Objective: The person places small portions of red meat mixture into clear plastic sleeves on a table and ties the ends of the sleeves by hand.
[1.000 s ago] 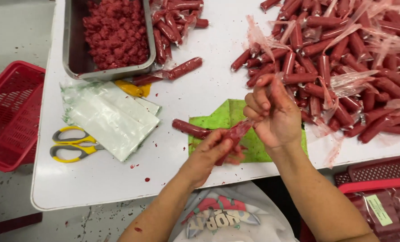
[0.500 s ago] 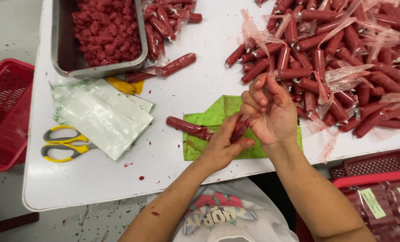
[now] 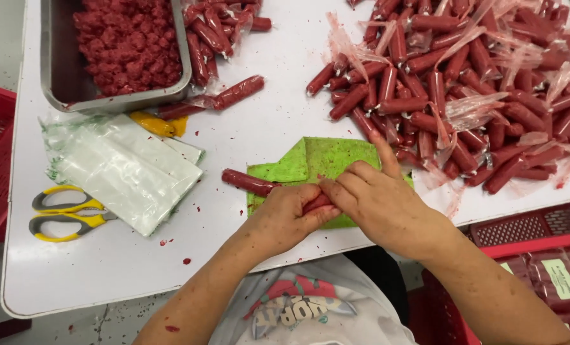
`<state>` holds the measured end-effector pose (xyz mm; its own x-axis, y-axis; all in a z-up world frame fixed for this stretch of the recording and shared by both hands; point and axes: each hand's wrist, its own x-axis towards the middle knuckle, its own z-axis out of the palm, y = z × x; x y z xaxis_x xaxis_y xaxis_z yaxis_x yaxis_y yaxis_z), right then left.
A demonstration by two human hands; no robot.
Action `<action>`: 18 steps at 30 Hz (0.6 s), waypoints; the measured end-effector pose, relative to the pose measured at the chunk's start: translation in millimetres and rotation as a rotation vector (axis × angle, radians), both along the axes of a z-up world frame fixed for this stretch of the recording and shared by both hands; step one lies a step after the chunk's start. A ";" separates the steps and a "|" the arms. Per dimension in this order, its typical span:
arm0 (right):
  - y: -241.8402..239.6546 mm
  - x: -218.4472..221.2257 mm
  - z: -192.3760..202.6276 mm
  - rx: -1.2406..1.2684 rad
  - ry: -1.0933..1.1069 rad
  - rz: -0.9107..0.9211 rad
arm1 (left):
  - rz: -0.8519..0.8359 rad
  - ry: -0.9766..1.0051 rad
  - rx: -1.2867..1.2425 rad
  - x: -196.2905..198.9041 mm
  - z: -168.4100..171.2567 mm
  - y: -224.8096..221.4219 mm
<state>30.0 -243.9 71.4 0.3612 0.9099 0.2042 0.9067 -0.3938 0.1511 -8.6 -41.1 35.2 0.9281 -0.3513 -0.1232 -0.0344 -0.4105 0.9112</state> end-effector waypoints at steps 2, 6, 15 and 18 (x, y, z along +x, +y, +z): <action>8.4 -2.9 0.3 -0.053 -0.077 -0.053 | 0.027 0.100 0.027 -3.8 5.5 5.5; 20.4 1.7 -8.0 -0.089 -0.072 0.017 | 0.027 0.136 0.075 -7.7 3.7 16.0; 55.5 35.2 0.3 0.055 -0.219 0.423 | 0.040 0.021 0.227 -38.0 -14.3 52.3; 67.1 45.0 12.5 0.033 -0.238 0.476 | -0.029 0.198 0.276 -49.3 5.5 87.5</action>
<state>75.0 -176.8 83.9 -0.1501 0.9535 0.2612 0.9285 0.0452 0.3684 -57.9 46.4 40.7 0.8667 -0.3059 -0.3939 0.1163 -0.6440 0.7561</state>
